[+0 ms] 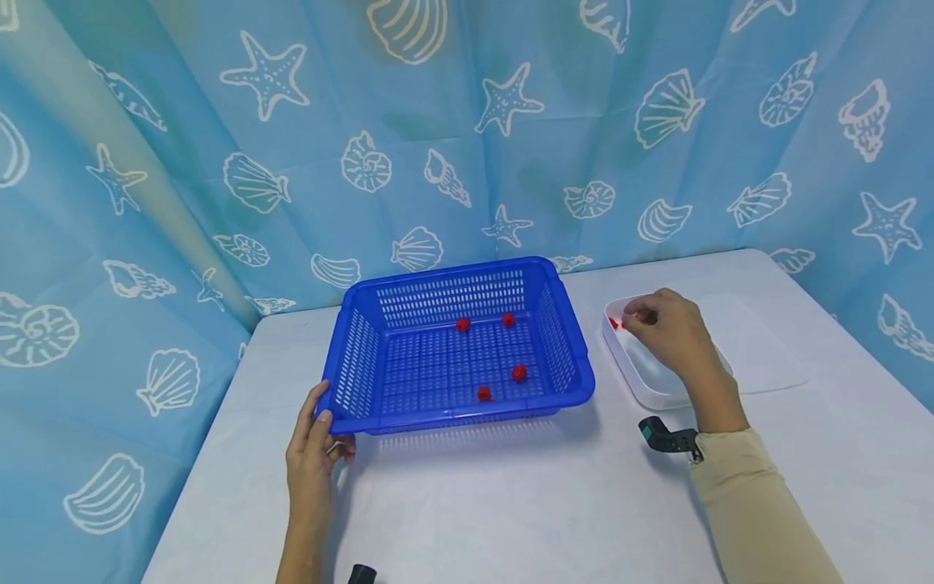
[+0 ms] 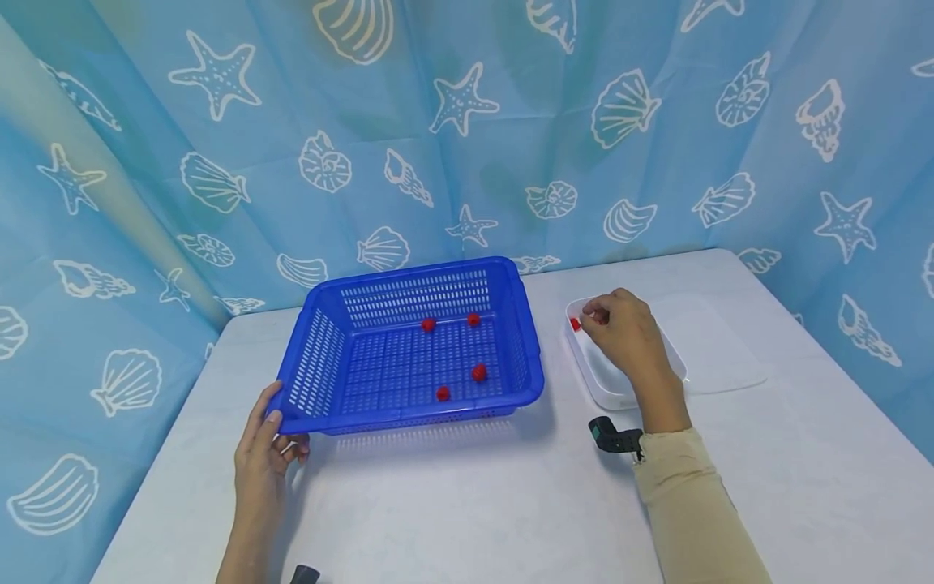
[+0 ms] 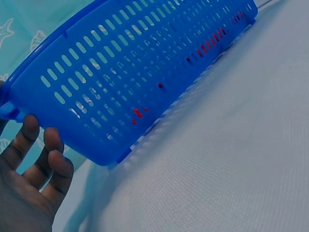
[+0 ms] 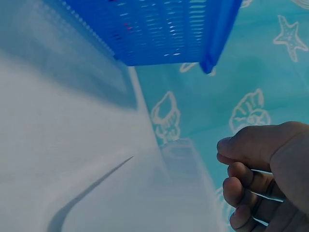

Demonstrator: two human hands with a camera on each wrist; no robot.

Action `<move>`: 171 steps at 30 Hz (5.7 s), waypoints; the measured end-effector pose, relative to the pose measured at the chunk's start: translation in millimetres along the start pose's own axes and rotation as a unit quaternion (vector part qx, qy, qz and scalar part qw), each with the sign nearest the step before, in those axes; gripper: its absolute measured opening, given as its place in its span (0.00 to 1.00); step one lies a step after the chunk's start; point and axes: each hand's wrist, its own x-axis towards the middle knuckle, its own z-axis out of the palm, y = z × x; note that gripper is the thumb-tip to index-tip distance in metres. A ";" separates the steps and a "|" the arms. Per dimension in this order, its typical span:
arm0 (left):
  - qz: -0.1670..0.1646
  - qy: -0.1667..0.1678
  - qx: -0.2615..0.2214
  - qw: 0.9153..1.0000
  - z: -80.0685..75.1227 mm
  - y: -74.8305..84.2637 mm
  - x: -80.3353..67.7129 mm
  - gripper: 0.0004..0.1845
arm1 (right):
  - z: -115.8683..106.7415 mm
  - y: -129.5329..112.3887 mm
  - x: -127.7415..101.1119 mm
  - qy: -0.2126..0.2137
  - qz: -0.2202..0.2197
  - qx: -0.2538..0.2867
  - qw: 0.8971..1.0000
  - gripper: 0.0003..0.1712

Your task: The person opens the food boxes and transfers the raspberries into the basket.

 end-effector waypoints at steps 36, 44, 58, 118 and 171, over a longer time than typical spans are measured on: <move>0.011 0.000 0.007 1.000 -0.9 -3.4 0.9 0.24 | 32.4 22.9 20.7 -0.065 0.051 -0.044 0.996 0.10; 0.007 -0.002 0.004 1.000 -1.4 -3.6 1.2 0.24 | 33.4 20.6 19.4 -0.074 0.056 -0.051 0.994 0.11; 0.005 -0.002 0.000 1.000 -1.4 -3.1 1.4 0.24 | 15.1 15.0 14.2 -0.057 0.064 -0.018 0.996 0.17; 0.018 -0.008 -0.011 1.000 -1.9 -2.5 0.5 0.24 | -14.8 -68.0 -16.8 0.012 -0.104 0.007 0.994 0.09; 0.014 -0.001 -0.007 1.000 -4.9 -2.1 2.3 0.24 | 8.5 14.3 17.8 -0.030 0.021 -0.017 0.999 0.15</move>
